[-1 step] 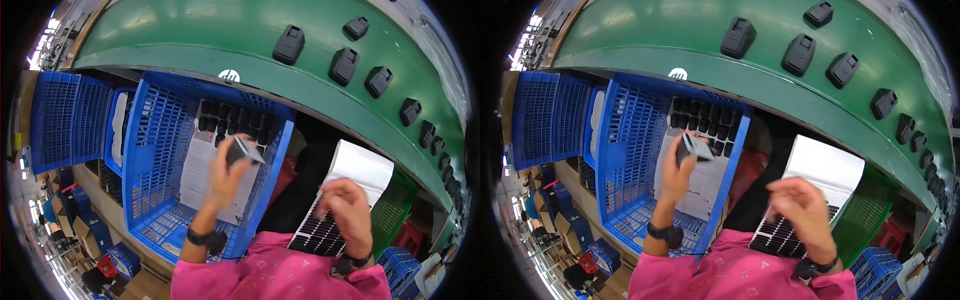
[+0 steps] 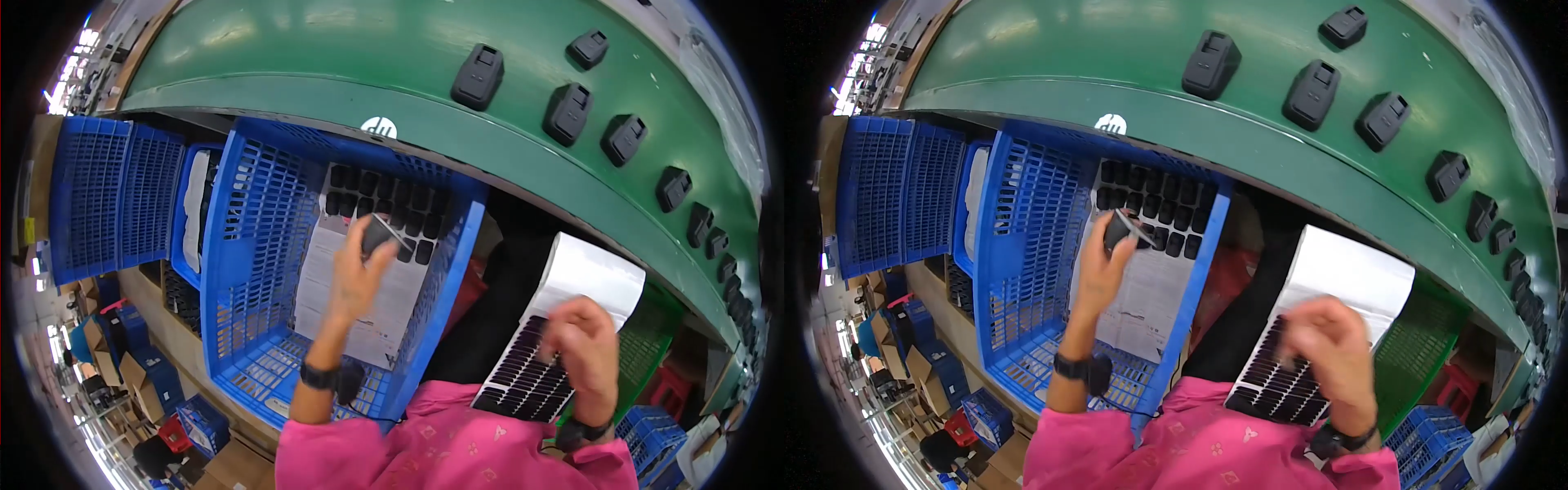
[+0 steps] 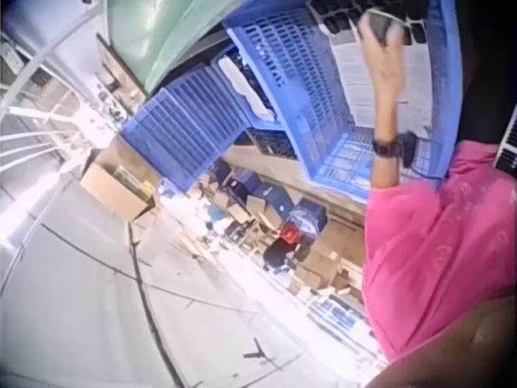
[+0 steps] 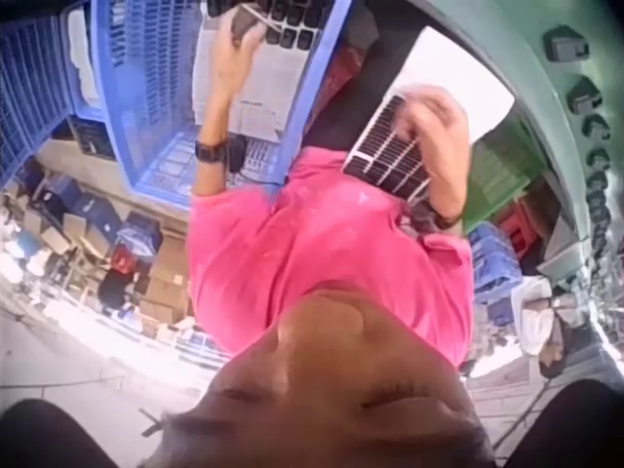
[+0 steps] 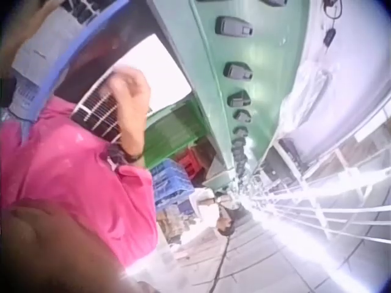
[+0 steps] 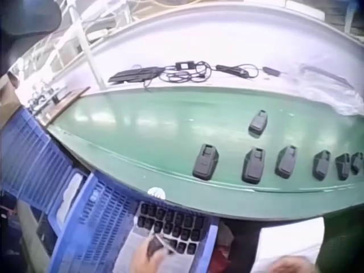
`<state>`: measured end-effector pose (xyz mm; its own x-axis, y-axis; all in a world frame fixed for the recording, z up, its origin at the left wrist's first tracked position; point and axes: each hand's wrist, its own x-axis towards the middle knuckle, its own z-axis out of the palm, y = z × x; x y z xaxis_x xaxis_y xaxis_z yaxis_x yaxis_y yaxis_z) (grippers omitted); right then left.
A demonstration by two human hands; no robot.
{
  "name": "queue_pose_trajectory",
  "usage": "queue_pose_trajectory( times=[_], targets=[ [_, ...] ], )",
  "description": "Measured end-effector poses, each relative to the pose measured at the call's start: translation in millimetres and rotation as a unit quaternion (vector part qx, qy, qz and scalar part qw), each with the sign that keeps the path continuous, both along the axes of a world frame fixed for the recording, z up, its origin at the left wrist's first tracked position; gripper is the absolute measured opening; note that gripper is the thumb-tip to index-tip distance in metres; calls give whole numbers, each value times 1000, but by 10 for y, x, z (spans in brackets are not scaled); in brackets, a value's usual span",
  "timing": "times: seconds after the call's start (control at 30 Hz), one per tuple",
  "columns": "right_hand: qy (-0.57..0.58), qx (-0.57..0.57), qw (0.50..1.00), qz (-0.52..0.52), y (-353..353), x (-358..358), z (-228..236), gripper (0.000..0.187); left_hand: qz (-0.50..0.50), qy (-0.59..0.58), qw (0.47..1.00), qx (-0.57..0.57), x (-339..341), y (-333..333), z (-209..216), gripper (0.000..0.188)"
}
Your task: The person peels a black adhesive strip from a sheet, applies it to the back of a white electronic device, and presses it down. After repeating this for several devices, they place the finished items onto a green conveyor belt.
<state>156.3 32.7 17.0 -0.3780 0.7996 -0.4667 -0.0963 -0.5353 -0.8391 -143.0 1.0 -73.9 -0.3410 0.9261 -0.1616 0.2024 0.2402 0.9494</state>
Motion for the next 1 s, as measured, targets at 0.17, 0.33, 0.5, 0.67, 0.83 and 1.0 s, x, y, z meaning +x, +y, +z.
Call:
queue_pose_trajectory(
  times=[0.17,0.33,0.5,0.67,0.83,1.0],
  targets=[
    [-52,71,991,-105,94,1006,-37,30,77,184,963,-180,-1264,-112,-1751,37],
    [-46,-39,948,-312,83,1926,-315,47,82,324,902,-274,-1560,-420,-2884,42],
    [-96,-1,917,-387,181,2352,-328,50,117,356,866,-331,-1326,-230,-3178,43],
    [-169,32,899,-402,398,2506,-428,35,177,418,844,-287,-1355,-198,-3345,34],
    [-259,21,867,-425,493,2256,-355,37,137,406,861,-276,-1521,-254,-3318,26],
    [-332,44,841,-424,404,2372,-350,32,163,451,871,-108,-1081,46,-2560,23]
  ],
)
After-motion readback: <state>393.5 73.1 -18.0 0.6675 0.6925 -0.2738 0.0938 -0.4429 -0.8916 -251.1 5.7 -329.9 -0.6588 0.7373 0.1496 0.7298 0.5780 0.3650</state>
